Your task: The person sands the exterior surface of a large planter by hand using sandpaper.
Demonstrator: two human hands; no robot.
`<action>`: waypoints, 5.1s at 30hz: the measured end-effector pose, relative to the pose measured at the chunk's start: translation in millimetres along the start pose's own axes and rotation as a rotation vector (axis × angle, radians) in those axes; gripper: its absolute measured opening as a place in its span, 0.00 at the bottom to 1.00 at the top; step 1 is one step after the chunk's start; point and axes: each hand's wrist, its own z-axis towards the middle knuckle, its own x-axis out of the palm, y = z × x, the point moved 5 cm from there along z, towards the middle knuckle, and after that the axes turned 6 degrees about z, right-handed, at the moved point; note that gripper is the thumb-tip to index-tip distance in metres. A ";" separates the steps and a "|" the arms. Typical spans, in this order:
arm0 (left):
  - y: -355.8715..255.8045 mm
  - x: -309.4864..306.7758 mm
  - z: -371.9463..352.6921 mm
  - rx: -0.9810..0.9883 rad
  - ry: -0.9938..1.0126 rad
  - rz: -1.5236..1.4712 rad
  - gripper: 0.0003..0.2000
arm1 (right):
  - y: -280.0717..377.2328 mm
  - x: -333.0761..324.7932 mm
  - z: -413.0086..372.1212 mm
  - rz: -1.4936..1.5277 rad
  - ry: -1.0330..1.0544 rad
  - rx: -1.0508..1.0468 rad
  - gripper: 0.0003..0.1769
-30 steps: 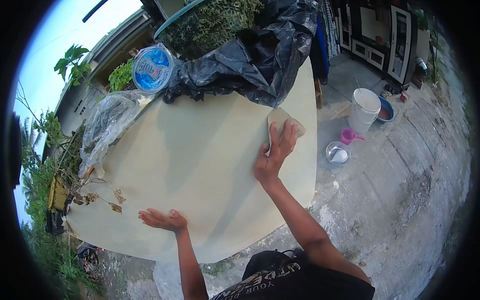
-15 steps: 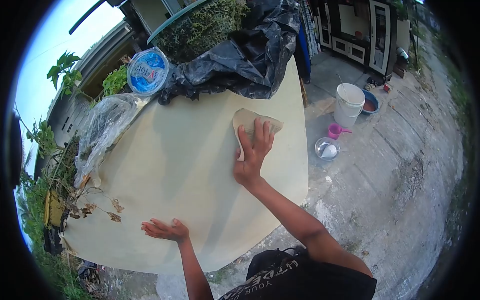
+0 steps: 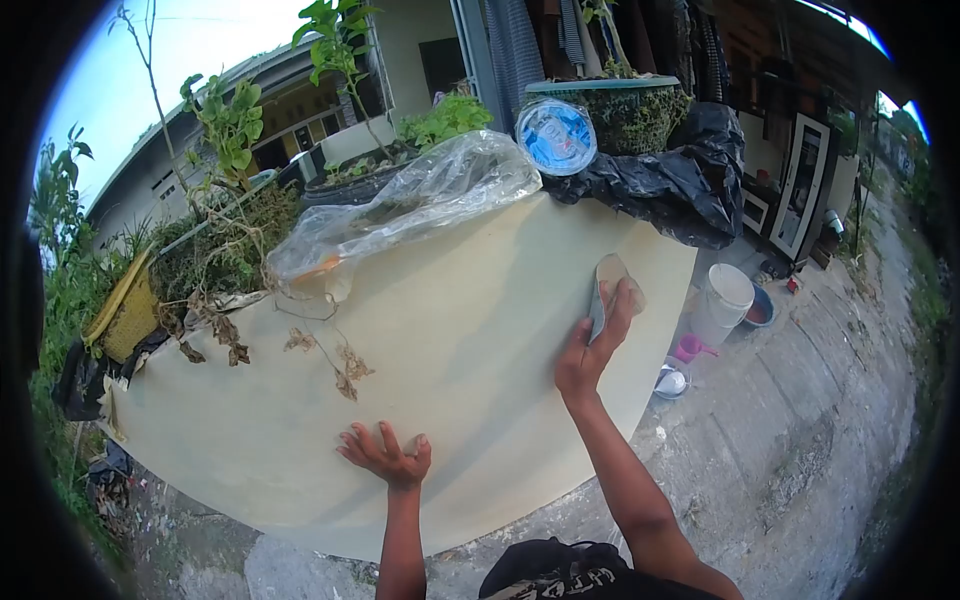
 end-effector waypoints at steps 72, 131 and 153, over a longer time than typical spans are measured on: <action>-84.2 -14.1 89.7 0.127 0.143 -0.205 0.29 | -51.6 -41.5 1.8 0.181 -0.154 0.141 0.26; -519.9 46.6 255.2 0.156 0.091 0.072 0.23 | -206.7 -130.0 208.3 0.665 0.857 0.588 0.33; -513.6 29.2 304.2 -0.196 0.036 -0.171 0.19 | -168.9 -44.2 369.4 0.627 1.286 -0.267 0.31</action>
